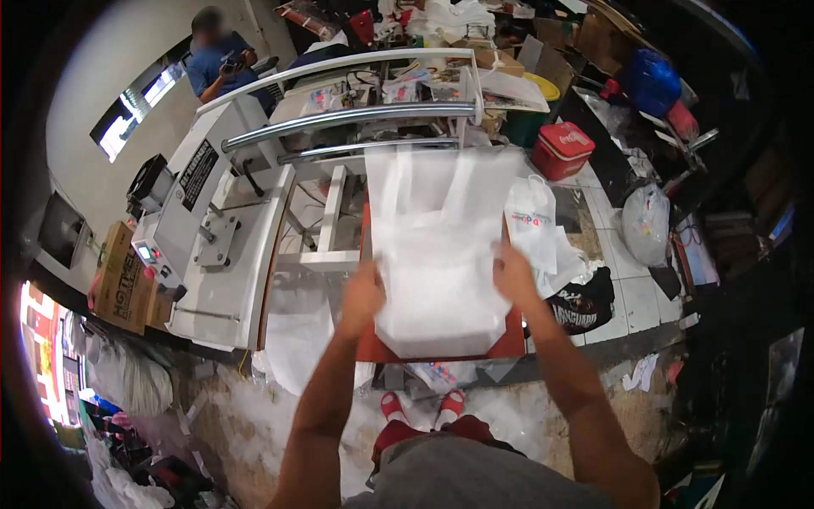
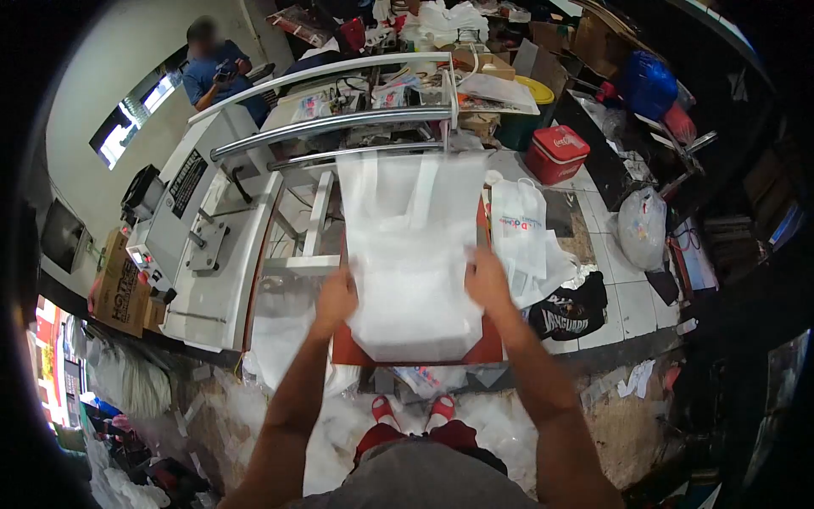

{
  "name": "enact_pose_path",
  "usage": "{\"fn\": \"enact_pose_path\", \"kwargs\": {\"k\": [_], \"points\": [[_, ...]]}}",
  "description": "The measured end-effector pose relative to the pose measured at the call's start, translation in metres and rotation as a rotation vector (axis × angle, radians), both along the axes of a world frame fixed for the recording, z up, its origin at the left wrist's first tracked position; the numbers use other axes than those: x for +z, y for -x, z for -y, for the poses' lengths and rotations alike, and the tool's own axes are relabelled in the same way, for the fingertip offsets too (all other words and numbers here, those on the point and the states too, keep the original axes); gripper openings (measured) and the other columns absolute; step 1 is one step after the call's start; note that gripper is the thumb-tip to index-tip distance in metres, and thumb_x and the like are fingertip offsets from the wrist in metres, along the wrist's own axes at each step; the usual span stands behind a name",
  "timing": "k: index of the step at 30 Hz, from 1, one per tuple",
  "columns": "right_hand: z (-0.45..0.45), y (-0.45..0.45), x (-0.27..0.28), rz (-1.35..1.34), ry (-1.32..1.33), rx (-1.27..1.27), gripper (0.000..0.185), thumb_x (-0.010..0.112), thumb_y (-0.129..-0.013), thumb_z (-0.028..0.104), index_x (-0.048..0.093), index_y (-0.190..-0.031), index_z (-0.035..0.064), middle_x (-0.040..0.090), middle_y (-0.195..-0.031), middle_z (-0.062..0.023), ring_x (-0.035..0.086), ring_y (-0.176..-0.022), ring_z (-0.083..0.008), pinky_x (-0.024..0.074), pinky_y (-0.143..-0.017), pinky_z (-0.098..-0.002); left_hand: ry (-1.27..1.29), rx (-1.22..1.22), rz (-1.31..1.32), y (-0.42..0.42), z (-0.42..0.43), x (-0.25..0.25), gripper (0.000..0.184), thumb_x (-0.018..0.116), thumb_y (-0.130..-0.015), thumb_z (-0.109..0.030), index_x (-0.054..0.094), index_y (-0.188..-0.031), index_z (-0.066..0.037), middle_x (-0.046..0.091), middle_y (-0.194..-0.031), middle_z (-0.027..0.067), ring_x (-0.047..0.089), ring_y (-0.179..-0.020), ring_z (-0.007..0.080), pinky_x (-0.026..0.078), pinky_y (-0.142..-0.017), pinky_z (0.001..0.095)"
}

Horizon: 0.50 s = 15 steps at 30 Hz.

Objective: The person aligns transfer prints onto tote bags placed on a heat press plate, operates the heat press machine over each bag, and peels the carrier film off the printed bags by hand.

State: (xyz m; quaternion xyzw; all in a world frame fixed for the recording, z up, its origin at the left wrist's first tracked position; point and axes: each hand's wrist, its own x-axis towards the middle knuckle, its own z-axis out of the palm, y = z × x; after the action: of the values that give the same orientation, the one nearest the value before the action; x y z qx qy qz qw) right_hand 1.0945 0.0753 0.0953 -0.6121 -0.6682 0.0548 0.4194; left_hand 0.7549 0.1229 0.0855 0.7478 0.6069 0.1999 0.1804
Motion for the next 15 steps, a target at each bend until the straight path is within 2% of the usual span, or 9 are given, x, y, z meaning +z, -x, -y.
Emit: {"fn": "enact_pose_path", "kwargs": {"k": [2,5,8,15], "points": [[0.027,0.0,-0.055,0.029,0.199,-0.006,0.03,0.061,-0.082,0.004,0.065,-0.112,0.0015,0.066,-0.104,-0.0221,0.061,-0.101,-0.0407,0.0479,-0.09,-0.0477,-0.015,-0.028,0.026,0.01,0.027,-0.059,0.042,0.05,-0.093,-0.012,0.053,-0.136,-0.012,0.062,-0.113,0.0222,0.061,-0.104,0.0407,0.049,-0.085,0.0522],[0.046,0.013,-0.06,0.055,0.172,-0.101,0.031,0.063,-0.081,0.004,0.064,-0.112,0.0037,0.066,-0.104,-0.0201,0.059,-0.101,-0.04,0.0474,-0.09,-0.0466,-0.092,0.031,0.051,0.005,0.04,-0.056,0.043,0.054,-0.091,-0.013,0.055,-0.134,-0.013,0.063,-0.108,0.0186,0.062,-0.099,0.0387,0.048,-0.081,0.0522],[0.049,0.013,-0.056,0.078,0.168,-0.126,0.03,0.063,-0.082,0.004,0.063,-0.112,0.0053,0.065,-0.103,-0.0184,0.059,-0.098,-0.0396,0.047,-0.088,-0.0469,-0.144,0.016,-0.004,0.005,0.042,-0.049,0.043,0.056,-0.091,-0.011,0.055,-0.134,-0.011,0.062,-0.101,0.0177,0.061,-0.094,0.0378,0.048,-0.082,0.0508],[0.052,0.016,-0.055,0.093,0.074,-0.11,0.027,0.063,-0.081,0.004,0.063,-0.108,0.0049,0.063,-0.099,-0.0176,0.058,-0.094,-0.0402,0.0473,-0.084,-0.0471,-0.186,0.035,-0.046,0.002,0.047,-0.05,0.045,0.059,-0.089,-0.013,0.056,-0.134,-0.015,0.057,-0.097,0.0127,0.059,-0.094,0.0337,0.046,-0.08,0.0499]]}}
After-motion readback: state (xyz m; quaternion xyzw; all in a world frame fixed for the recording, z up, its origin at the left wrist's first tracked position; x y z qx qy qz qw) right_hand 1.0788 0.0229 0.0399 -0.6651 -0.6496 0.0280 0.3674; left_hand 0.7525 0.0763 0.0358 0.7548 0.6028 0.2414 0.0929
